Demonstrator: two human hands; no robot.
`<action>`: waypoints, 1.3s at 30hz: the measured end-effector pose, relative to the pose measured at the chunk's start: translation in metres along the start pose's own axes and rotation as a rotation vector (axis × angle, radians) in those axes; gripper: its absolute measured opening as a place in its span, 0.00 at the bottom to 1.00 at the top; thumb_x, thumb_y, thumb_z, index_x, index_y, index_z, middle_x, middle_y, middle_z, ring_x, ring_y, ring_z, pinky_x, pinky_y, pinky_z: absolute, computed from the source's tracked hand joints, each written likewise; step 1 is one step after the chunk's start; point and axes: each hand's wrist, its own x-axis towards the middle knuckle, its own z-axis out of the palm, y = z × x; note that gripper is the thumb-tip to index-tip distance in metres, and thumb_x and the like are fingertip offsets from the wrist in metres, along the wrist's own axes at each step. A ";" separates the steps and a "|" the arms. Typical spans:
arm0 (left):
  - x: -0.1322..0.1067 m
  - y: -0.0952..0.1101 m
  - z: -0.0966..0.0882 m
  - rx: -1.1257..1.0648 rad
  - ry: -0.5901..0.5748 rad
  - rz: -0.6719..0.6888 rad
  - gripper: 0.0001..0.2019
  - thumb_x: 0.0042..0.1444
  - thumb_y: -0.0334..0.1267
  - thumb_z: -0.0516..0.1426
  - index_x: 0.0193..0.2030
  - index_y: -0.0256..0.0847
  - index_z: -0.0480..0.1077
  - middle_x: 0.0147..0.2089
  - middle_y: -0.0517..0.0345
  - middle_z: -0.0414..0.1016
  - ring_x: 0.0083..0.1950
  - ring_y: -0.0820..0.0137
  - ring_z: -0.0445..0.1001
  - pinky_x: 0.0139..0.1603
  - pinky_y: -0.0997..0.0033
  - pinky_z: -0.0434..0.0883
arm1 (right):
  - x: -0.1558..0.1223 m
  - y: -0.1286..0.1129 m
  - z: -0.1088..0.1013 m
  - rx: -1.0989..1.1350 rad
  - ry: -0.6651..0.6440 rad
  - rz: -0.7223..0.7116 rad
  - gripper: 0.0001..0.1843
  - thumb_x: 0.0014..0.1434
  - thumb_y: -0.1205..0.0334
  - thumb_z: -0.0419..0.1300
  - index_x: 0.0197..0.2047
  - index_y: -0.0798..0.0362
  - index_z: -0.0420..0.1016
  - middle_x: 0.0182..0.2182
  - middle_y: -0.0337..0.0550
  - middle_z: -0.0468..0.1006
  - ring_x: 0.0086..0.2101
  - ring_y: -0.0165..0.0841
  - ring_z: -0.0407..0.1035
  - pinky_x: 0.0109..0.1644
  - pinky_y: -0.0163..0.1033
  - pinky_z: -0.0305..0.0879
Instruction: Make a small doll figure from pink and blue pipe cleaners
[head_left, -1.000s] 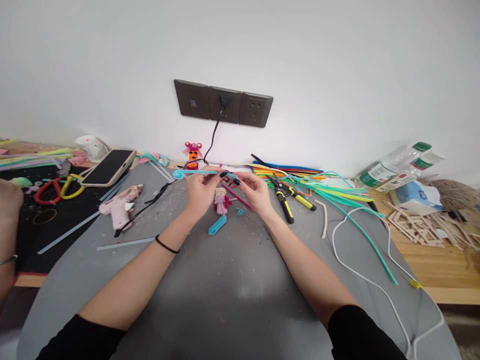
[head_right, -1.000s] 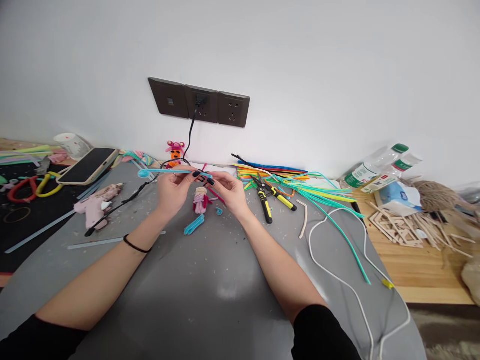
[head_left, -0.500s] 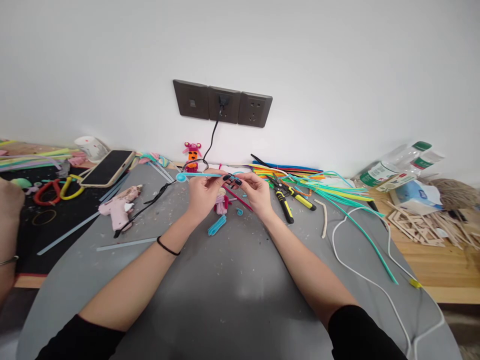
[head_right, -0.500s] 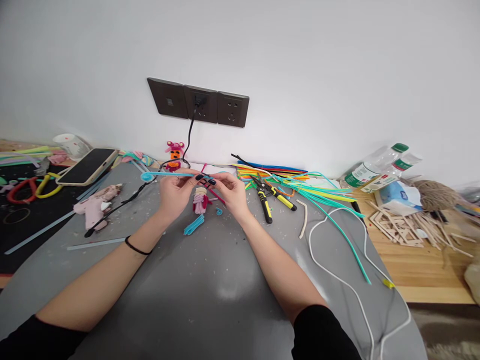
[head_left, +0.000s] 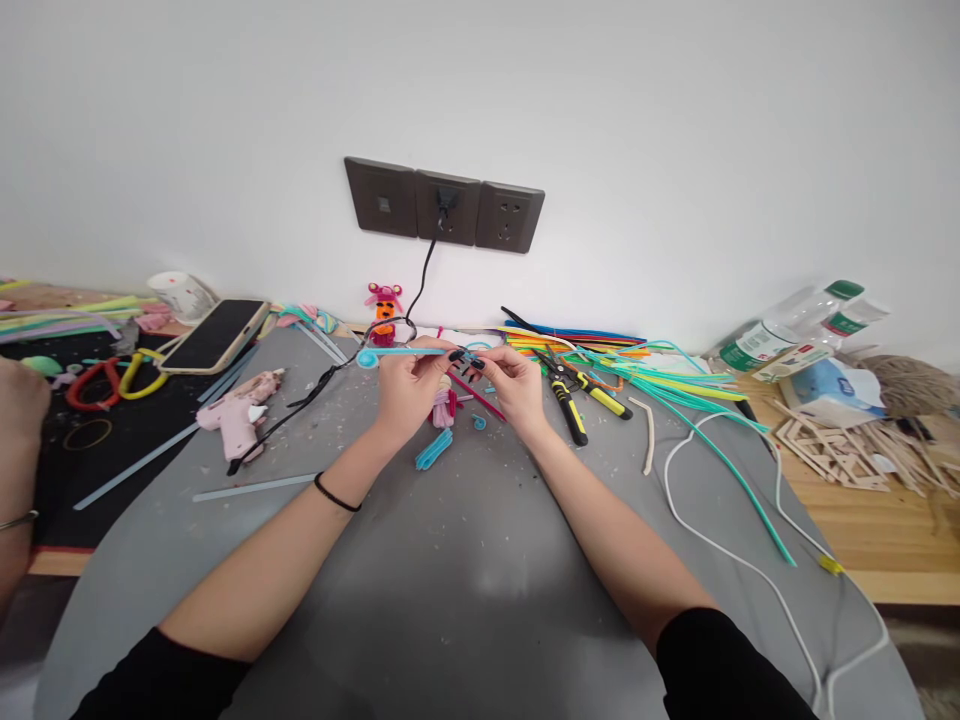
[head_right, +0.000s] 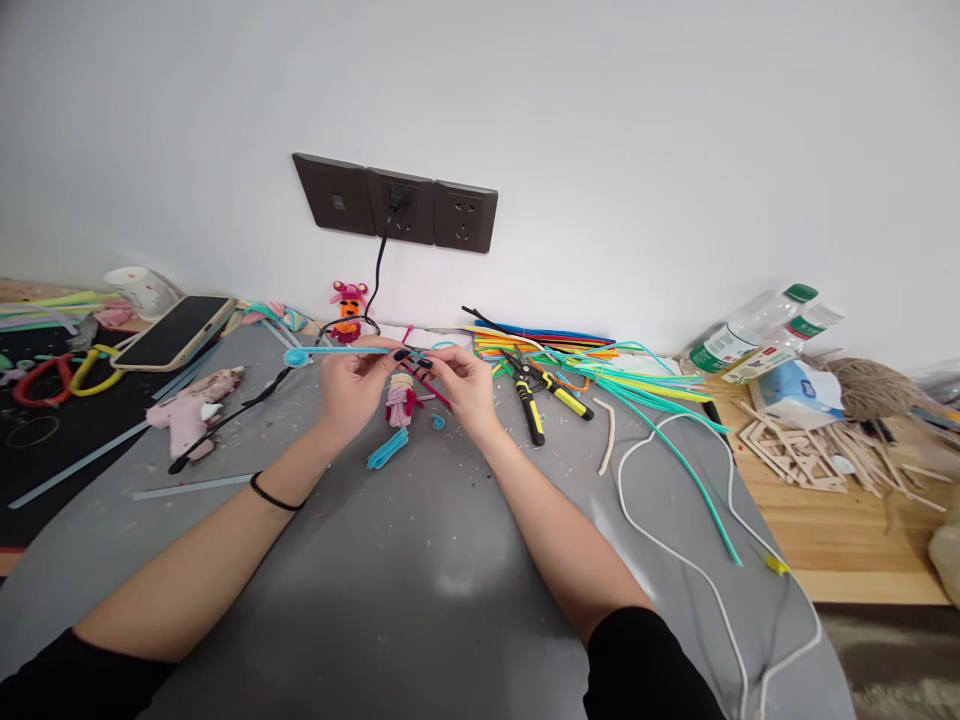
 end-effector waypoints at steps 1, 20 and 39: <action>0.000 0.000 0.000 -0.002 0.003 0.005 0.12 0.64 0.45 0.61 0.36 0.39 0.78 0.34 0.52 0.82 0.35 0.67 0.79 0.37 0.68 0.76 | 0.000 0.000 0.000 -0.002 0.005 0.002 0.20 0.50 0.42 0.73 0.31 0.50 0.79 0.28 0.41 0.82 0.28 0.35 0.75 0.38 0.43 0.76; -0.001 0.004 0.002 -0.049 0.019 -0.050 0.12 0.62 0.45 0.61 0.35 0.39 0.79 0.35 0.52 0.83 0.37 0.66 0.81 0.39 0.69 0.77 | -0.001 -0.004 0.002 -0.018 0.002 0.013 0.23 0.50 0.39 0.72 0.30 0.51 0.77 0.25 0.40 0.80 0.26 0.33 0.73 0.35 0.40 0.74; 0.002 0.004 0.003 -0.206 0.087 -0.244 0.20 0.53 0.56 0.67 0.35 0.39 0.78 0.32 0.53 0.82 0.33 0.65 0.81 0.37 0.67 0.79 | -0.002 0.000 -0.001 -0.048 -0.016 -0.080 0.18 0.53 0.44 0.72 0.38 0.50 0.83 0.38 0.44 0.85 0.40 0.38 0.79 0.49 0.45 0.78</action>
